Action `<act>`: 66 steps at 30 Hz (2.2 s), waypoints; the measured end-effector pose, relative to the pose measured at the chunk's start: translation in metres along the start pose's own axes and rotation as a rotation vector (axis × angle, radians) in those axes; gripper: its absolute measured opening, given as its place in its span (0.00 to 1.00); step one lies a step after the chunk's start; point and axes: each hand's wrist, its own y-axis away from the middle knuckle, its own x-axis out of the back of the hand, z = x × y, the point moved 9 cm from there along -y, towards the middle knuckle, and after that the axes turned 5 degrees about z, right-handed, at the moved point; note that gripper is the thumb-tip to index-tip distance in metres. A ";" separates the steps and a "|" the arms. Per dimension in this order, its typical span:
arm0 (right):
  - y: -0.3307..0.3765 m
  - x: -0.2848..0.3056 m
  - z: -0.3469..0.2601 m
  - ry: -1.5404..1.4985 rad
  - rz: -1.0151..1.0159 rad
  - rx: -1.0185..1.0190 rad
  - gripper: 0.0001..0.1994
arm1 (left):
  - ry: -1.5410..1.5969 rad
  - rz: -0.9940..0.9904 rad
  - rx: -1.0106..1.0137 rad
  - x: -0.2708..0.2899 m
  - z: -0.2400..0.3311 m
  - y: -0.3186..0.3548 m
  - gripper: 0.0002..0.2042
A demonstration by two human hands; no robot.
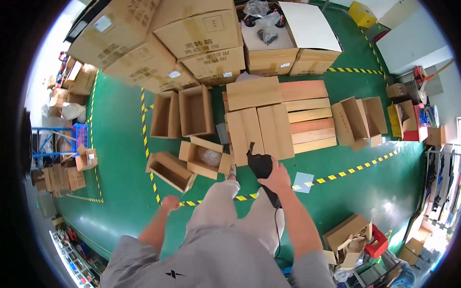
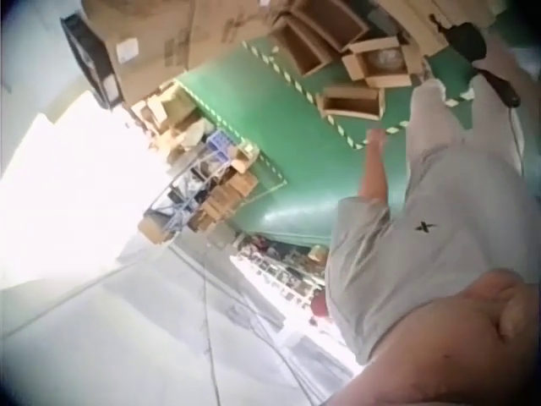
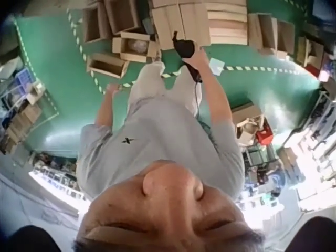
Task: Folding and preparing cardboard boxes for packaging components on a production line.
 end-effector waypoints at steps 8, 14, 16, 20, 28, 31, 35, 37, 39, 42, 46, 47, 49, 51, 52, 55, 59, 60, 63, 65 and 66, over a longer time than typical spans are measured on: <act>-0.155 -0.121 0.111 -0.024 0.170 -0.202 0.54 | 0.406 -0.111 0.233 -0.046 0.230 -0.268 0.14; -0.274 -0.220 0.101 -0.078 0.236 -0.268 0.52 | -0.095 0.242 -0.532 -0.077 0.405 -0.492 0.25; -0.272 -0.247 0.127 -0.066 0.245 -0.331 0.53 | -0.312 0.239 -0.528 -0.121 0.456 -0.523 0.26; -0.272 -0.243 0.132 -0.066 0.422 -0.248 0.53 | -0.551 0.309 -0.518 -0.169 0.463 -0.546 0.27; -0.147 -0.310 0.262 -1.012 0.762 -0.698 0.23 | -0.528 0.316 -0.462 -0.166 0.451 -0.545 0.35; -0.082 -0.396 0.337 -1.111 0.671 -1.056 0.18 | -0.495 0.315 -0.402 -0.172 0.447 -0.547 0.36; -0.084 -0.492 0.344 -1.901 0.214 -1.389 0.17 | -0.494 0.384 -0.395 -0.179 0.452 -0.550 0.35; -0.117 -0.498 0.350 -1.998 0.248 -1.309 0.19 | -0.503 0.384 -0.385 -0.183 0.454 -0.553 0.35; -0.140 -0.500 0.331 -2.030 0.276 -1.310 0.19 | -0.524 0.388 -0.348 -0.170 0.450 -0.552 0.35; -0.175 -0.493 0.308 -2.360 0.216 -1.029 0.23 | -0.515 0.396 -0.348 -0.160 0.458 -0.554 0.35; -0.183 -0.487 0.315 -2.471 0.302 -0.954 0.26 | -0.543 0.386 -0.355 -0.164 0.451 -0.542 0.35; -0.189 -0.482 0.310 -2.508 0.298 -0.912 0.27 | -0.552 0.392 -0.353 -0.160 0.447 -0.540 0.35; -0.191 -0.480 0.302 -2.463 0.340 -0.975 0.28 | -0.577 0.395 -0.347 -0.153 0.434 -0.529 0.36; -0.186 -0.486 0.318 -2.428 0.337 -0.918 0.29 | -0.530 0.367 -0.374 -0.166 0.423 -0.517 0.34; -0.186 -0.485 0.313 -2.524 0.288 -0.917 0.30 | -0.524 0.344 -0.356 -0.163 0.413 -0.515 0.32; -0.186 -0.483 0.304 -2.495 0.400 -0.938 0.30 | -0.502 0.293 -0.276 -0.152 0.380 -0.507 0.30; -0.210 -0.500 0.320 -2.250 0.366 -0.300 0.28 | -0.200 0.199 -0.317 -0.130 0.349 -0.554 0.20; -0.208 -0.521 0.328 -2.250 0.365 -0.310 0.28 | 0.098 0.044 -0.035 -0.130 0.323 -0.572 0.21; -0.204 -0.599 0.365 -2.632 0.399 -0.633 0.28 | 0.255 -0.202 0.181 -0.160 0.299 -0.607 0.22; -0.195 -0.587 0.408 -2.957 0.324 -0.064 0.30 | 0.293 -0.334 0.307 -0.211 0.290 -0.616 0.23; -0.236 -0.610 0.288 -2.904 0.358 -0.645 0.31 | 0.116 -0.278 0.479 -0.130 0.252 -0.616 0.25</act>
